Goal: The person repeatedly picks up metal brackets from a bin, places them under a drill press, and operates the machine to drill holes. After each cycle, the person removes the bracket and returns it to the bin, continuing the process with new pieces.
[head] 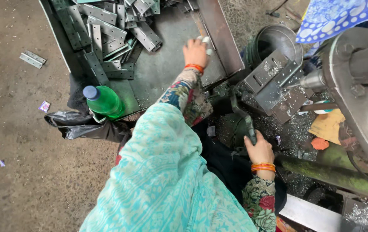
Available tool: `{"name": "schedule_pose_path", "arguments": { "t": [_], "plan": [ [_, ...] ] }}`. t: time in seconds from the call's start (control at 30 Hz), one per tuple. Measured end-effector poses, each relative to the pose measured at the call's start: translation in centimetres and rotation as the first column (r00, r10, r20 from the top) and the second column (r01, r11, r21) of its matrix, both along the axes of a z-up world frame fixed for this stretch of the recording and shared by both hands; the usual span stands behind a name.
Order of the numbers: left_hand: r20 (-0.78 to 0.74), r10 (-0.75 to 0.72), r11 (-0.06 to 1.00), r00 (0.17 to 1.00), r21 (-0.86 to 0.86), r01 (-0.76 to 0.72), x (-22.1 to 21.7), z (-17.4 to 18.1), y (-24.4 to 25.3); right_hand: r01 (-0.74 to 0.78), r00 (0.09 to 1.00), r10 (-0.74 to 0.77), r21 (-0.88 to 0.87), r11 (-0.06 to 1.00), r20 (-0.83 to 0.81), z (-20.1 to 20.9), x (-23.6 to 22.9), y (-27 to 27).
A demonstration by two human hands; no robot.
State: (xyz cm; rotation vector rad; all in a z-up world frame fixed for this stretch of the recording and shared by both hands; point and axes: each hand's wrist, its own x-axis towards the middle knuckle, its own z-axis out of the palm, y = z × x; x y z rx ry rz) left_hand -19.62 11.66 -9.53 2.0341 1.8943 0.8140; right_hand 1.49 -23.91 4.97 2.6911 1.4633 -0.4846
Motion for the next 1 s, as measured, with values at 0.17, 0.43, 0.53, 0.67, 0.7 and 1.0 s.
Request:
{"name": "schedule_pose_path", "arguments": {
  "t": [0.17,0.43,0.53,0.67,0.7,1.0],
  "plan": [
    [0.275,0.537,0.829,0.798,-0.345,-0.439,-12.5,-10.1,1.9,0.008,1.0,-0.008,-0.006,1.0,0.018,1.4,-1.5,0.7],
    [0.533,0.735,0.628,0.42,-0.3,-0.718,-14.1,-14.5,5.4,0.037,0.999,-0.037,-0.014,0.999,0.005,1.1,-1.2,1.2],
    [0.502,0.797,0.558,0.336,-0.399,-0.727,-12.9,-13.3,6.9,0.062,0.998,-0.061,-0.06,0.996,0.011,1.1,-1.2,1.7],
    [0.458,0.843,0.505,0.284,-0.487,-0.713,-12.3,-11.3,8.1,0.114,0.993,-0.115,-0.114,0.987,0.0,1.5,-1.3,2.0],
    [0.45,0.849,0.495,0.275,-0.5,-0.71,-12.3,-10.7,8.4,0.117,0.993,-0.118,-0.119,0.986,-0.001,1.5,-1.4,2.0],
    [0.437,0.855,0.503,0.278,-0.571,-0.649,-11.7,-9.9,5.5,0.033,0.999,-0.033,-0.042,0.999,0.013,0.7,-0.9,1.6]
  ]
}}
